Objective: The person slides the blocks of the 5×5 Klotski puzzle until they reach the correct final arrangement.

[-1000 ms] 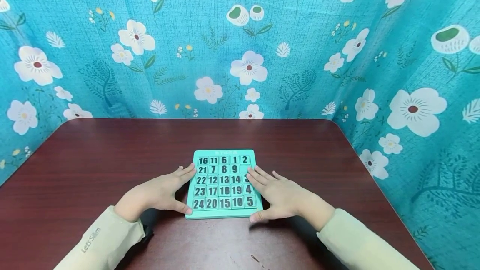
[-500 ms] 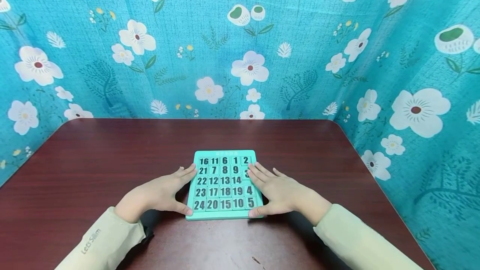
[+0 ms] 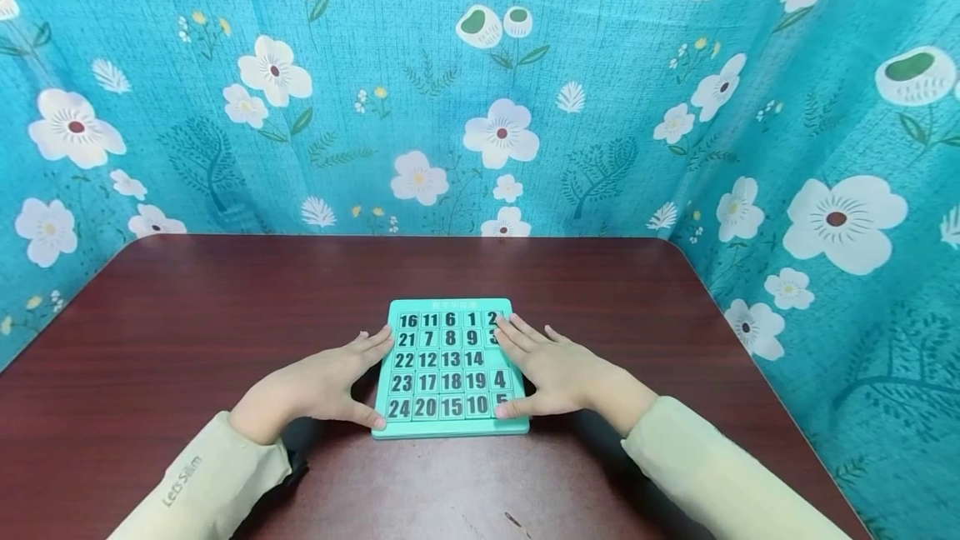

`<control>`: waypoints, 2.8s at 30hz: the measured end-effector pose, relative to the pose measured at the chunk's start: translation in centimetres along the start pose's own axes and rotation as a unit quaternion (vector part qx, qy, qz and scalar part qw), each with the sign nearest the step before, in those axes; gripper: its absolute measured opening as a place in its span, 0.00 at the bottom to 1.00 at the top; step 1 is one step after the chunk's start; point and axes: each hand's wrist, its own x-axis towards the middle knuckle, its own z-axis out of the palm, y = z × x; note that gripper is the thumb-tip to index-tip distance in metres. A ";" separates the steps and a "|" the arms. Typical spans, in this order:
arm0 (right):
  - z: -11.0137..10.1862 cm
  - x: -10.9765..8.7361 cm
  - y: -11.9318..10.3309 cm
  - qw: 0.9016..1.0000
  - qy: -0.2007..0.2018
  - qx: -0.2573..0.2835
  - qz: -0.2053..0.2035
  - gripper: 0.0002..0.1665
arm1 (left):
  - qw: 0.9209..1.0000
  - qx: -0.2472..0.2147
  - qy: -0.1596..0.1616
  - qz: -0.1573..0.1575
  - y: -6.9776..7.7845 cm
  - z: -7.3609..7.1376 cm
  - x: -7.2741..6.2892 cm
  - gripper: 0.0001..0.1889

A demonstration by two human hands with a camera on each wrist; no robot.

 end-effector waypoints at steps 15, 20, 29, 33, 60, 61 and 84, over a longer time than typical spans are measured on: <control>0.6 -3.6 -2.6 0.999 0.007 0.011 -0.036 0.62 | 1.000 -0.005 -0.001 -0.004 -0.5 0.0 -0.2 0.58; 0.9 -3.9 -2.9 0.999 0.002 0.013 -0.033 0.62 | 1.000 -0.004 0.000 -0.003 -0.4 -0.1 -0.1 0.58; 0.9 -3.1 -2.2 1.000 0.002 0.010 -0.021 0.62 | 1.000 -0.004 0.001 0.005 0.0 -0.2 -0.1 0.58; 0.8 -2.6 -1.9 1.000 0.007 0.004 -0.017 0.62 | 1.000 -0.002 0.001 0.004 0.1 -0.2 -0.1 0.58; 1.5 -6.1 -3.5 0.997 0.052 -0.014 -0.051 0.57 | 1.000 -0.005 0.001 0.001 0.2 -0.3 -0.3 0.58; 1.6 -6.3 -3.7 0.997 0.052 -0.015 -0.053 0.57 | 1.000 -0.004 0.001 0.000 0.2 -0.3 -0.3 0.58; 1.3 -4.8 -3.2 0.999 0.026 -0.023 -0.031 0.60 | 1.000 0.002 0.004 0.007 0.3 -0.1 -0.1 0.58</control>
